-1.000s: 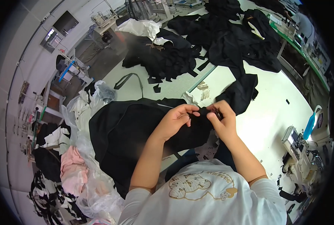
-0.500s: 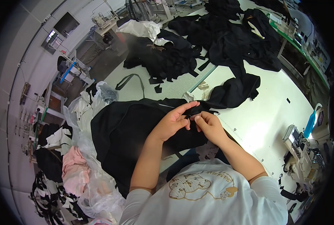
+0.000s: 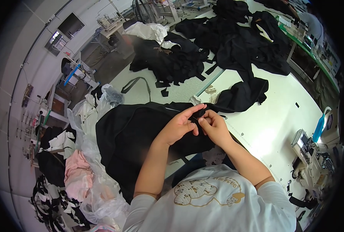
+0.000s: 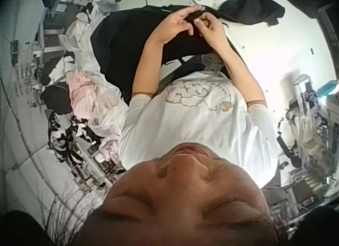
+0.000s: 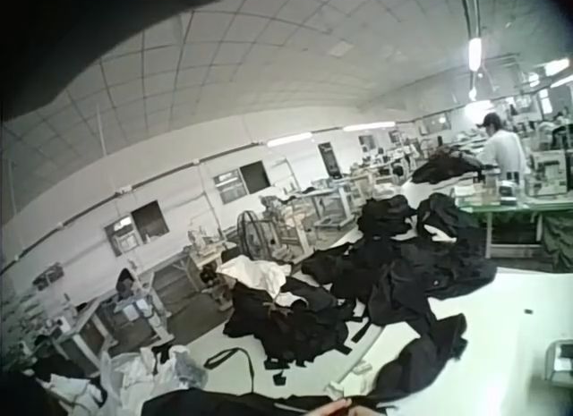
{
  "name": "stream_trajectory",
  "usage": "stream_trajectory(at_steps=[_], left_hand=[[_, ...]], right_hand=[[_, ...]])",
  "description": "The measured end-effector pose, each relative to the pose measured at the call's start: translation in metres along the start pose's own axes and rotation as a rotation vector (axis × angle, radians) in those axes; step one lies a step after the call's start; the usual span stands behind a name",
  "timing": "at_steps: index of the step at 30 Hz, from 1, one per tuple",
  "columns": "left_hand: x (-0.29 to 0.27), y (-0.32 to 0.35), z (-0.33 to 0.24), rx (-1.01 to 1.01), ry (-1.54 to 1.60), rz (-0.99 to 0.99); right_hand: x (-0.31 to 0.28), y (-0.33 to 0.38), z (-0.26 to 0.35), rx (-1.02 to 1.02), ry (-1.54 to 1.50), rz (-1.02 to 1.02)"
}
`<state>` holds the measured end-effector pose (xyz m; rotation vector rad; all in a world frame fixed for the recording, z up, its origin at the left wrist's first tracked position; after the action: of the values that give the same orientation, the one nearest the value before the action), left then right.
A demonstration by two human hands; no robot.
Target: Inspecting black garment pieces for quality and using thread snips to trim excess threads in a factory environment.
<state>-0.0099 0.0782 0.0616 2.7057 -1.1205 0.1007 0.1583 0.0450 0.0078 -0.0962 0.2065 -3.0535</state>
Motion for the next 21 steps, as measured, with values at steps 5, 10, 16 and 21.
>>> stream_trajectory(at_steps=[5, 10, 16, 21], left_hand=[[0.003, 0.008, 0.001, 0.019, -0.019, -0.125], [0.032, 0.025, -0.017, 0.245, -0.542, -0.591], [0.051, 0.046, -0.041, 0.629, -1.091, -0.907], [0.033, 0.057, -0.039, 0.618, -0.744, -0.970]], right_hand=[[-0.015, 0.021, 0.019, -0.059, -0.101, -0.045], [-0.030, 0.001, 0.036, -0.663, 0.473, -0.259], [-0.045, -0.008, 0.034, -0.580, 0.652, -0.107], [-0.063, -0.004, 0.079, -0.294, 0.354, 0.308]])
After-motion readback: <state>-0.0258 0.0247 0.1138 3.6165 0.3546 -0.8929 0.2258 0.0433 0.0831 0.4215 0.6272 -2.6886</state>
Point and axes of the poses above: each hand's wrist, its own y-axis away from the middle knuckle, its own x-axis out of the palm, z = x × y, the point moved 1 cm from there along -y, towards the middle knuckle, and after that the axes turned 6 degrees about -x, right-handed, at the moved point
